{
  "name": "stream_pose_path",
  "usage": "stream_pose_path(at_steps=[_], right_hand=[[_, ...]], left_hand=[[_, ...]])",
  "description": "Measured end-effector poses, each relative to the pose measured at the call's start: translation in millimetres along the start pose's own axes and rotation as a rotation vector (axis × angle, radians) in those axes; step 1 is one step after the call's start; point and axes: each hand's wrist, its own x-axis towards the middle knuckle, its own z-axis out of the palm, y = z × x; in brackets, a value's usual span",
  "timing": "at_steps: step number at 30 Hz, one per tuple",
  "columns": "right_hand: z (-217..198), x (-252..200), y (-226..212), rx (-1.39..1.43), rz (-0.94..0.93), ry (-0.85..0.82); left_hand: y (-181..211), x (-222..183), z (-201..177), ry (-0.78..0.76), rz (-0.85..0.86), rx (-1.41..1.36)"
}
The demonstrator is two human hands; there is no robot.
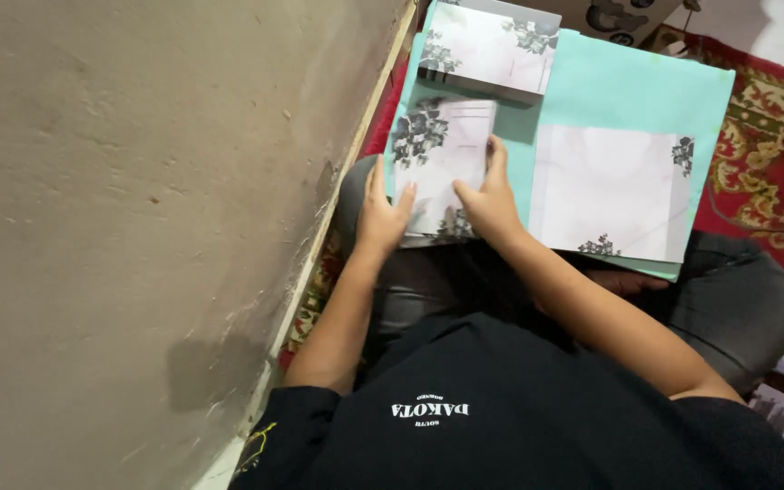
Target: Folding printed paper sheets into booklets and stacking them on a flat surface.
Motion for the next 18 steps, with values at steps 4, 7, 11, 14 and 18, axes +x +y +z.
stream_pose_path(at_steps=[4,7,11,14,18], right_hand=[[22,-5,-4,0.288,0.101,-0.126],[23,-9,2,0.112,0.117,-0.269],[11,-21,-5,-0.014,0.12,-0.33],[-1,-34,-21,-0.121,0.168,-0.341],[0,-44,-26,0.33,0.287,-0.405]], left_hand=[[0,-5,-18,0.013,-0.016,0.13],[-26,-4,-24,0.03,-0.27,-0.019],[-38,-15,-38,-0.01,-0.311,0.031],[17,-43,-69,0.02,-0.28,0.141],[58,-52,-87,0.038,-0.111,0.021]])
